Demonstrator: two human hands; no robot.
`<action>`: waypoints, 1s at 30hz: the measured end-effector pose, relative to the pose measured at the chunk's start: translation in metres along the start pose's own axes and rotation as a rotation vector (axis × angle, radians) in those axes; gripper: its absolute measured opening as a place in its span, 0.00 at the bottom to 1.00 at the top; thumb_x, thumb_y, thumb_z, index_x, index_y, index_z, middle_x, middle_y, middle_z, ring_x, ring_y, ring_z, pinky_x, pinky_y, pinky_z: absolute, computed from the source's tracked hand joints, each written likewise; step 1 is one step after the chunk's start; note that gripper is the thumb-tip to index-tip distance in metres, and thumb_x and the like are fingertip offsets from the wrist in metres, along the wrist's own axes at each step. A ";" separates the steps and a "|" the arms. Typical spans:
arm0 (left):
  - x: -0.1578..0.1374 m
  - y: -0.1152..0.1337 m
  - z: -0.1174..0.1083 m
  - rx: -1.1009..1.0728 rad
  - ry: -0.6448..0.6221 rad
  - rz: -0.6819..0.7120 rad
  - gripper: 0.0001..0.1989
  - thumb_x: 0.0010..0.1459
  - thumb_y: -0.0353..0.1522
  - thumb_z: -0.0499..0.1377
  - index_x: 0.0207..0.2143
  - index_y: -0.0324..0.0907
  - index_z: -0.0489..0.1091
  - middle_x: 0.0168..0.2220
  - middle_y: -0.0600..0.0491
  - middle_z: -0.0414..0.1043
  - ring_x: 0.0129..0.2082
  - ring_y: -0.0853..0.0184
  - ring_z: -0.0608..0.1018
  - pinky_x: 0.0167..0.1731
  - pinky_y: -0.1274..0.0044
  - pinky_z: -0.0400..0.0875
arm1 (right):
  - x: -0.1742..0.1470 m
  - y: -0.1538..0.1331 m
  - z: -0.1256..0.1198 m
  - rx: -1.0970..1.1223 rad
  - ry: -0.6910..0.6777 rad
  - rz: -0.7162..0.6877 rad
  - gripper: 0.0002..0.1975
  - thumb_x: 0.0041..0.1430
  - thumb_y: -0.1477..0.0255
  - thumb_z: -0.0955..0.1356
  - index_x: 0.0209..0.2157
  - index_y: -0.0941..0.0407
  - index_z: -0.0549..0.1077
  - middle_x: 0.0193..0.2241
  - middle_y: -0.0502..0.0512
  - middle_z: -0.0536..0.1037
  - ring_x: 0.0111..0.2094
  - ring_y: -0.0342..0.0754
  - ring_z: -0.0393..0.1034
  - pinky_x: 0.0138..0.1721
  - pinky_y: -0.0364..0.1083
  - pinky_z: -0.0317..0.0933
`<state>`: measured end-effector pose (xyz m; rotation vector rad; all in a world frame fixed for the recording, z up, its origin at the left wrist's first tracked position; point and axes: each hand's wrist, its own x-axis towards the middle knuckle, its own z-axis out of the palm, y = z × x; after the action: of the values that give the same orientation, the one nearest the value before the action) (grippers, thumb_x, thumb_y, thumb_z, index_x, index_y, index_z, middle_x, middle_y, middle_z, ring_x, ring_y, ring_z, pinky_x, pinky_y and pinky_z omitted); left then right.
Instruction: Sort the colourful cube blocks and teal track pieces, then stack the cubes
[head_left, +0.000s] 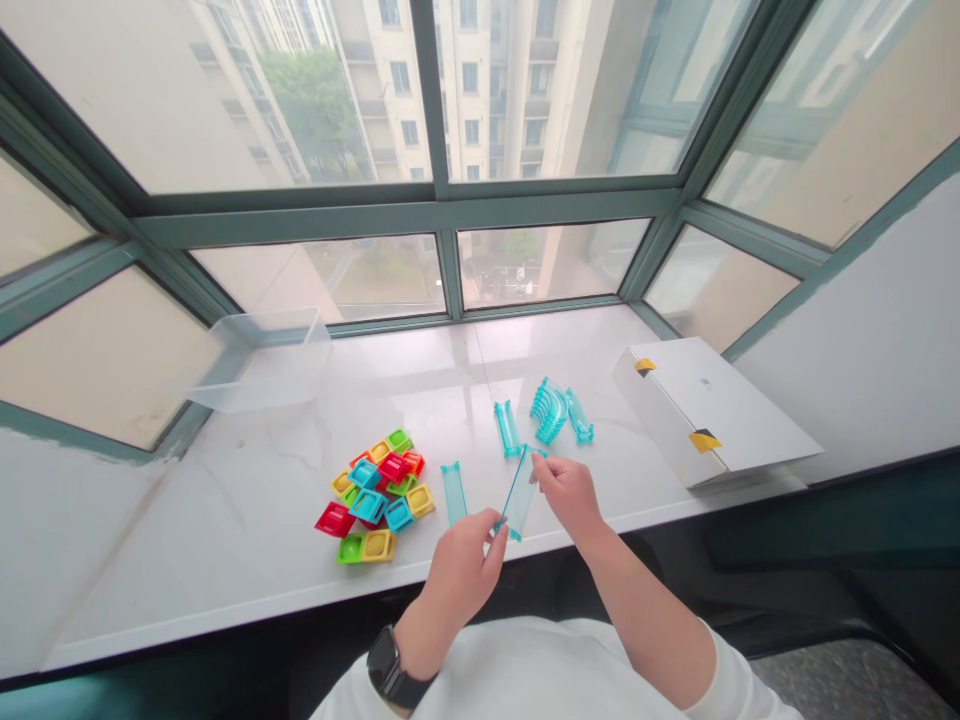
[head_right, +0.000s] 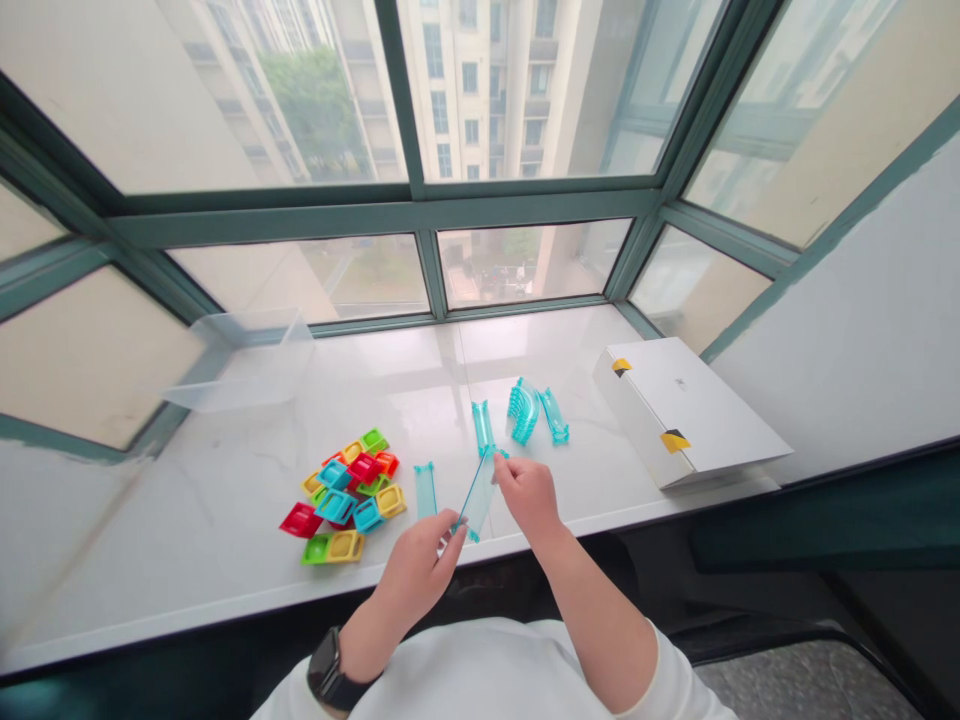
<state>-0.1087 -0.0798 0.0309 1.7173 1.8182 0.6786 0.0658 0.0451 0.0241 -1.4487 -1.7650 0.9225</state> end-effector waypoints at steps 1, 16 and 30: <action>0.001 0.000 0.002 -0.016 -0.020 -0.010 0.13 0.70 0.39 0.51 0.41 0.46 0.75 0.32 0.52 0.79 0.33 0.61 0.79 0.36 0.73 0.68 | 0.001 0.001 0.001 -0.019 0.003 -0.013 0.29 0.70 0.53 0.63 0.20 0.55 0.78 0.16 0.50 0.73 0.22 0.47 0.71 0.29 0.44 0.58; 0.050 -0.034 0.027 -0.688 -0.097 -0.295 0.21 0.65 0.49 0.54 0.42 0.42 0.73 0.39 0.48 0.80 0.31 0.66 0.76 0.31 0.74 0.72 | -0.009 0.030 0.021 0.105 -0.303 -0.128 0.12 0.63 0.67 0.70 0.47 0.52 0.80 0.41 0.53 0.84 0.36 0.48 0.78 0.41 0.47 0.72; 0.112 -0.031 0.037 -0.413 -0.061 -0.149 0.18 0.67 0.45 0.53 0.45 0.44 0.75 0.39 0.50 0.82 0.33 0.63 0.81 0.38 0.71 0.74 | 0.029 0.052 0.027 0.147 -0.162 0.089 0.11 0.60 0.60 0.70 0.36 0.53 0.80 0.29 0.52 0.84 0.32 0.51 0.79 0.37 0.47 0.68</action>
<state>-0.1099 0.0296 -0.0223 1.3053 1.6084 0.8578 0.0648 0.0778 -0.0329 -1.4003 -1.7183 1.2204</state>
